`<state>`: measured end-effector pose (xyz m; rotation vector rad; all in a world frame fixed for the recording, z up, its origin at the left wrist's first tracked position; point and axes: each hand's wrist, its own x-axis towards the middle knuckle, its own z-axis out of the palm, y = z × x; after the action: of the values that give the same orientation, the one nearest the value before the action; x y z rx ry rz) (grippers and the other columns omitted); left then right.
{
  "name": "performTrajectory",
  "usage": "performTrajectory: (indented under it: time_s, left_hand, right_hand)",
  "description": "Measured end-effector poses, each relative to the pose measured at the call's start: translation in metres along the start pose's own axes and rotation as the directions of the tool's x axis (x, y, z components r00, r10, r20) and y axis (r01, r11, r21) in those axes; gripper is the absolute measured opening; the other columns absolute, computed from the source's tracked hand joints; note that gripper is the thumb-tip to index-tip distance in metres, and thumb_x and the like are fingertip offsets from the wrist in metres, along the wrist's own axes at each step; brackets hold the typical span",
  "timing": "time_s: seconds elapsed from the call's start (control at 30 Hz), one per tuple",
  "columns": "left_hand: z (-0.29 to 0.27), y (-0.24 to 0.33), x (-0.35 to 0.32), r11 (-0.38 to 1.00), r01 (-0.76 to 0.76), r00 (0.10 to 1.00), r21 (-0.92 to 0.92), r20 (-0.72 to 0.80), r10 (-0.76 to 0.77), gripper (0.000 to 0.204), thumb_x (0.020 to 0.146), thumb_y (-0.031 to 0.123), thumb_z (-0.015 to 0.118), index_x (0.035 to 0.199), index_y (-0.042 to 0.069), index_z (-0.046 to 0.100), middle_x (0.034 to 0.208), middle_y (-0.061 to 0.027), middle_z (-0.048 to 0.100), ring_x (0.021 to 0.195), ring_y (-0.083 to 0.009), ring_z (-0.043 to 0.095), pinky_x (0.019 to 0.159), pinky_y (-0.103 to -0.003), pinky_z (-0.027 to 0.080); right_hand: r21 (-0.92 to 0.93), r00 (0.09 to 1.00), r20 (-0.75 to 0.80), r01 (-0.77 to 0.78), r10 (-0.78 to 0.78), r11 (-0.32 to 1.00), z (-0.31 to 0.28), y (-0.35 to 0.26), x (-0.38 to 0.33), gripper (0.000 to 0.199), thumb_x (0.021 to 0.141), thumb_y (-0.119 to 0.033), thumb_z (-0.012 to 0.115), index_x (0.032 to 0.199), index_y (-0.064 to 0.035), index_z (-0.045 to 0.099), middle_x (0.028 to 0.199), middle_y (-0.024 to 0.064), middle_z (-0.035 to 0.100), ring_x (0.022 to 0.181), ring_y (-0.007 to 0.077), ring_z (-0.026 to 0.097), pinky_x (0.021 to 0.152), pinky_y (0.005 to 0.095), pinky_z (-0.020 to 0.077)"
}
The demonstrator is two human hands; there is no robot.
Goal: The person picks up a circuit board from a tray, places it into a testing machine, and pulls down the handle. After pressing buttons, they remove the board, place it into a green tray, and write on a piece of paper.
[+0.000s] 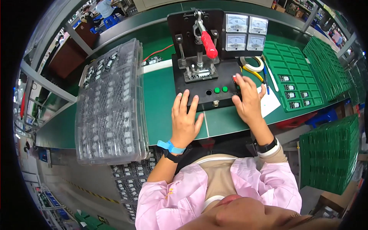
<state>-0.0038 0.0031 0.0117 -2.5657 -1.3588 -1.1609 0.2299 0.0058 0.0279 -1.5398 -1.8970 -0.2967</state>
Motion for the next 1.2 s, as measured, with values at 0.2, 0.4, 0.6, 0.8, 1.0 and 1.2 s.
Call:
performTrajectory:
  time_s: [0.2,0.4,0.6,0.8,1.0,1.2]
  left_hand:
    - [0.002,0.003,-0.005,1.000,0.004,1.000,0.001,0.019,-0.004,0.063,0.074,0.009,0.072,0.132,0.008,0.049,0.146,-0.0190,0.033,0.131,-0.0423,0.032,0.105,-0.050,0.032]
    - [0.003,0.011,-0.006,0.989,0.037,0.997,0.140,-0.071,-0.027,0.061,0.076,0.011,0.071,0.133,0.012,0.050,0.147,-0.0186,0.033,0.135,-0.0415,0.028,0.105,-0.060,0.025]
    - [-0.002,0.015,-0.003,0.969,0.063,0.993,0.240,0.079,-0.084,0.058,0.078,0.012,0.069,0.133,0.013,0.052,0.146,-0.0190,0.033,0.136,-0.0410,0.027,0.104,-0.064,0.022]
    - [0.007,0.004,-0.006,0.998,0.049,0.999,0.041,0.007,-0.049,0.053,0.077,0.007,0.065,0.129,0.010,0.054,0.143,-0.0198,0.037,0.132,-0.0396,0.034,0.105,-0.057,0.027]
    - [0.002,0.000,-0.006,0.993,0.013,1.000,0.115,-0.015,-0.012,0.053,0.077,0.005,0.063,0.129,0.009,0.054,0.141,-0.0198,0.040,0.129,-0.0377,0.037,0.101,-0.053,0.031]
    - [0.003,0.004,0.001,0.983,0.003,1.000,0.185,-0.001,-0.002,0.052,0.076,0.003,0.062,0.128,0.008,0.055,0.139,-0.0199,0.041,0.128,-0.0371,0.039,0.100,-0.051,0.032]
  right_hand:
    - [-0.037,0.998,0.060,-0.026,0.028,0.999,0.000,-0.008,0.005,0.062,0.084,-0.036,0.063,0.137,-0.0110,0.044,0.117,0.0071,0.055,0.122,0.0256,0.044,0.096,0.0562,0.0183]
    - [-0.056,0.999,0.022,0.033,-0.032,0.998,0.016,-0.040,-0.022,0.062,0.079,-0.038,0.067,0.135,-0.0172,0.049,0.120,0.0063,0.054,0.123,0.0242,0.043,0.094,0.0528,0.0200]
    - [-0.177,0.997,-0.001,0.072,-0.073,0.982,0.013,-0.041,-0.022,0.062,0.079,-0.039,0.067,0.134,-0.0161,0.051,0.123,0.0073,0.054,0.122,0.0241,0.044,0.093,0.0511,0.0229]
    - [-0.010,0.993,-0.090,0.072,-0.073,0.997,0.002,-0.010,0.008,0.058,0.082,-0.037,0.064,0.132,-0.0103,0.051,0.123,0.0115,0.055,0.118,0.0293,0.048,0.097,0.0559,0.0270]
    - [0.049,0.989,0.051,0.139,-0.141,0.989,0.004,-0.018,0.037,0.056,0.085,-0.031,0.061,0.132,-0.0041,0.049,0.125,0.0123,0.054,0.117,0.0308,0.050,0.098,0.0538,0.0314]
    - [0.266,0.947,-0.039,0.317,-0.318,0.911,0.032,-0.060,0.078,0.051,0.086,-0.025,0.060,0.131,-0.0025,0.049,0.131,0.0104,0.051,0.122,0.0270,0.049,0.095,0.0504,0.0361]
